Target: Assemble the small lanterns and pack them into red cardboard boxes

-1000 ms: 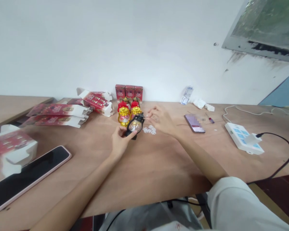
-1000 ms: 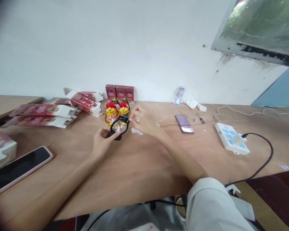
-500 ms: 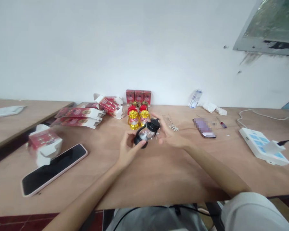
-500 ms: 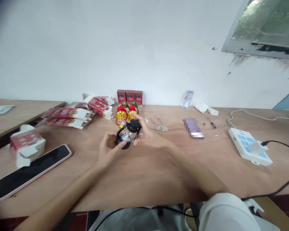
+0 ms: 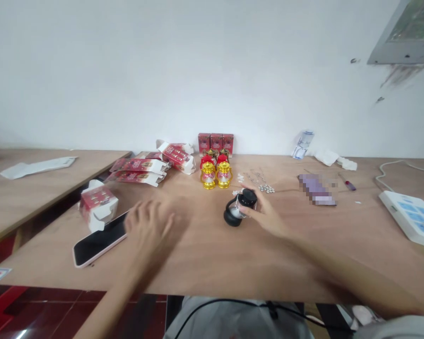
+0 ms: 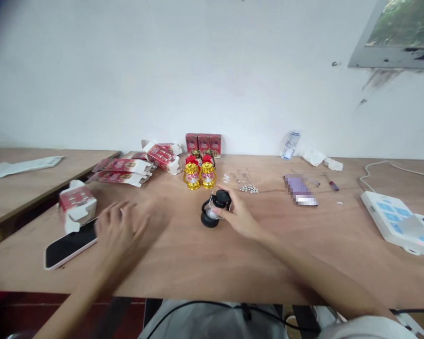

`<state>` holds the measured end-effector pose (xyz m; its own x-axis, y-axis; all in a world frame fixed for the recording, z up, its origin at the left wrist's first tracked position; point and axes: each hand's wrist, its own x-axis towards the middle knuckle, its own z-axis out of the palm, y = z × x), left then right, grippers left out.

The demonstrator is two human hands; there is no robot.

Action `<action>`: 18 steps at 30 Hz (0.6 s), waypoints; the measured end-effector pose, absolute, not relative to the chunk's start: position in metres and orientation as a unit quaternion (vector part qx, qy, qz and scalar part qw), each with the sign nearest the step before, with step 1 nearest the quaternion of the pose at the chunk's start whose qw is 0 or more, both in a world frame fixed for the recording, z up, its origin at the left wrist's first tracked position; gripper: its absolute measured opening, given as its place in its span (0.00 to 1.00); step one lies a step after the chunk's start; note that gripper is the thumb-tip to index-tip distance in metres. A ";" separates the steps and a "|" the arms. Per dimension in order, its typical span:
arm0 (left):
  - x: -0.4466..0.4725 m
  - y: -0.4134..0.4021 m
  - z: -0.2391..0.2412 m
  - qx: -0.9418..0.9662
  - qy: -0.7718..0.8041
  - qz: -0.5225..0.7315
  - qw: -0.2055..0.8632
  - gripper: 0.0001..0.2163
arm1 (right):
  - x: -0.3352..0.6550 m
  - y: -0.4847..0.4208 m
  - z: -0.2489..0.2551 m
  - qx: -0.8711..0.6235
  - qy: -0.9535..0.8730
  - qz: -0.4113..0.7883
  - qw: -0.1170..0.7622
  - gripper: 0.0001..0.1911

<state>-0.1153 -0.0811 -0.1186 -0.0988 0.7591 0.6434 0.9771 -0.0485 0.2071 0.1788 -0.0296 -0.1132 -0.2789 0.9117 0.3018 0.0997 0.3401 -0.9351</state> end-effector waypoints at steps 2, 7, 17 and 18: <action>-0.140 -0.090 -0.124 -0.601 -0.720 -0.253 0.238 0.24 | 0.187 -0.031 -0.115 -0.407 -0.699 0.396 0.434 0.34; -0.168 -0.100 -0.135 -0.608 -0.742 -0.130 0.251 0.24 | 0.194 -0.037 -0.114 -0.424 -0.735 0.370 0.379 0.36; -0.102 -0.096 -0.122 -0.780 -0.573 -0.219 0.128 0.19 | 0.187 -0.040 -0.144 -0.395 -0.689 0.407 0.451 0.46; -0.085 -0.096 -0.118 -0.810 -0.533 -0.220 0.106 0.17 | 0.186 -0.040 -0.147 -0.382 -0.687 0.420 0.453 0.46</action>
